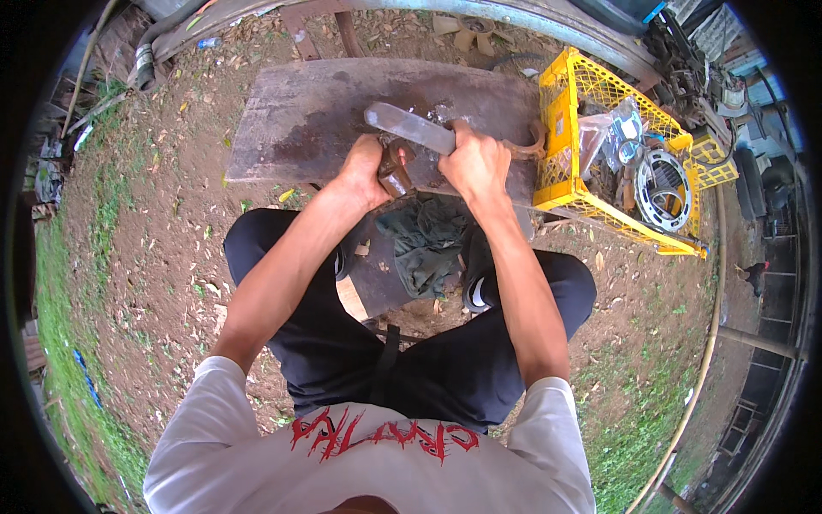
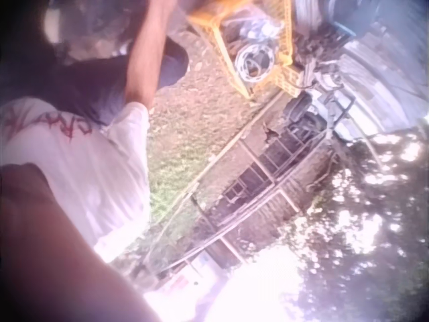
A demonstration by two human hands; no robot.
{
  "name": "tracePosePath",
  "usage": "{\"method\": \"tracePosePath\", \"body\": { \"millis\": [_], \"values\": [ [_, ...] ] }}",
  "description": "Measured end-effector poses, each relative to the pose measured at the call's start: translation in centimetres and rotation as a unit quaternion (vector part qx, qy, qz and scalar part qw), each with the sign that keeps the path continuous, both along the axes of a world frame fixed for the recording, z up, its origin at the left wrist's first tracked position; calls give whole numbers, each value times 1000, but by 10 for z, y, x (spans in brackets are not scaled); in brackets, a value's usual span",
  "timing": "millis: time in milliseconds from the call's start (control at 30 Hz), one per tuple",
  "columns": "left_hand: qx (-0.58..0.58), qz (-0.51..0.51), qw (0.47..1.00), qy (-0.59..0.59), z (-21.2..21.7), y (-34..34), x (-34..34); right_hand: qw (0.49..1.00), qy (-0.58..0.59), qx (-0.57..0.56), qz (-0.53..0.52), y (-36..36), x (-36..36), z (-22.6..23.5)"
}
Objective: The person cleans a metal engine component by scraping it with a metal tool and wiping it with a cloth.
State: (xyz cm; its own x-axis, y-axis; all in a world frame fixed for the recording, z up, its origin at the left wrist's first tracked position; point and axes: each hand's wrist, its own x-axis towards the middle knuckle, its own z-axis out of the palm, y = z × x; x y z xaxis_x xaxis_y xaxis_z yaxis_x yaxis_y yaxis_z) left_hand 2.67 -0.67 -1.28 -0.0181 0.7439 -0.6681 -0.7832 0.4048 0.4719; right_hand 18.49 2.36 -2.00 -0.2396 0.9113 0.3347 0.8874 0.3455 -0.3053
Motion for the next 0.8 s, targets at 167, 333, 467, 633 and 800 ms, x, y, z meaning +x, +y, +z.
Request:
{"method": "tracePosePath", "body": {
  "millis": [167, 333, 467, 633, 800],
  "values": [
    [21, -35, 999, -12, -3, 4, -9, 1000, 10, -12, 10, -19, -6, 14],
    [11, -103, 993, -56, -10, 2, -22, 997, 7, -30, -73, 9, 11, 10],
    [41, -150, 981, -115, -8, 5, -44, 980, 127, -75, -135, 23, 43, 16],
    [45, -158, 985, -47, 2, 5, -39, 926, 302, -224, 7, 0, 28, 10],
    [35, -177, 977, -113, -8, 5, -37, 685, 538, -488, 48, -12, 21, 9]
  ]
}}
